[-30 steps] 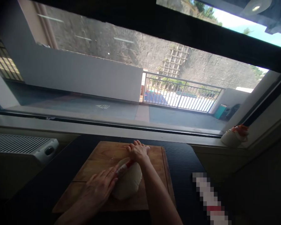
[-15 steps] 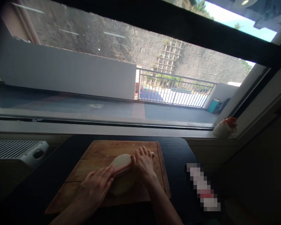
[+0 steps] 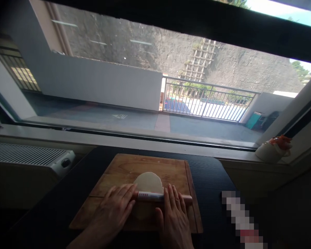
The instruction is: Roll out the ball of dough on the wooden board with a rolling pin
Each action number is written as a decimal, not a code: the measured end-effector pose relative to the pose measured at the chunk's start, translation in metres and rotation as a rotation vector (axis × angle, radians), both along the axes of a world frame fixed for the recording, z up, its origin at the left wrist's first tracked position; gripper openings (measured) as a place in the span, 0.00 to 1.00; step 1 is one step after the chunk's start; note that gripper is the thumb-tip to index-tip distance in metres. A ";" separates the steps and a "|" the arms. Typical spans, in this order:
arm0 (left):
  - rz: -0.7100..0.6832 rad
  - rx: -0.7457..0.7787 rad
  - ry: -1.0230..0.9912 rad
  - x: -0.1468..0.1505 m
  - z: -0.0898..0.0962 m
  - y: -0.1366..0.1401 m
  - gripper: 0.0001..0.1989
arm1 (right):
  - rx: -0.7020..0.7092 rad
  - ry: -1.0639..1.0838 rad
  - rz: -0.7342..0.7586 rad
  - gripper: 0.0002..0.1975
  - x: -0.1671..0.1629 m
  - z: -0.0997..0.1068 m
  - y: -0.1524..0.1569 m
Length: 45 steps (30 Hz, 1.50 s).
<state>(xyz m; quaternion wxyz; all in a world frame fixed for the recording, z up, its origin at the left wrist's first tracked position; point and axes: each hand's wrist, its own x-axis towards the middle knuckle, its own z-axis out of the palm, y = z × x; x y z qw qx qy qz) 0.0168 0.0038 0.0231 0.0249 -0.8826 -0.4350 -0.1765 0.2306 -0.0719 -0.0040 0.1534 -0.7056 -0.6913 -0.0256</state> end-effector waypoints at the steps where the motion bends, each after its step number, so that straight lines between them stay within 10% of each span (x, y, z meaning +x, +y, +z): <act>1: -0.002 -0.001 -0.005 0.000 -0.001 0.001 0.20 | -0.004 -0.001 -0.009 0.30 0.001 0.000 0.000; 12: 0.105 -0.202 -0.052 -0.009 -0.006 -0.010 0.20 | -0.276 0.114 0.143 0.29 -0.049 0.059 0.178; 21: -0.040 -0.067 -0.047 -0.009 -0.002 0.017 0.21 | -0.056 0.080 0.034 0.30 -0.010 0.009 0.012; 24: -0.055 -0.057 -0.030 -0.006 0.000 0.023 0.21 | -0.043 0.078 -0.005 0.29 -0.010 0.010 0.018; 32: 0.034 -0.171 -0.064 -0.012 -0.002 0.015 0.19 | -0.299 0.179 0.083 0.29 -0.015 0.056 0.157; 45: 0.027 -0.621 -0.405 0.020 0.023 0.104 0.25 | -0.035 0.179 0.161 0.23 0.001 0.028 -0.026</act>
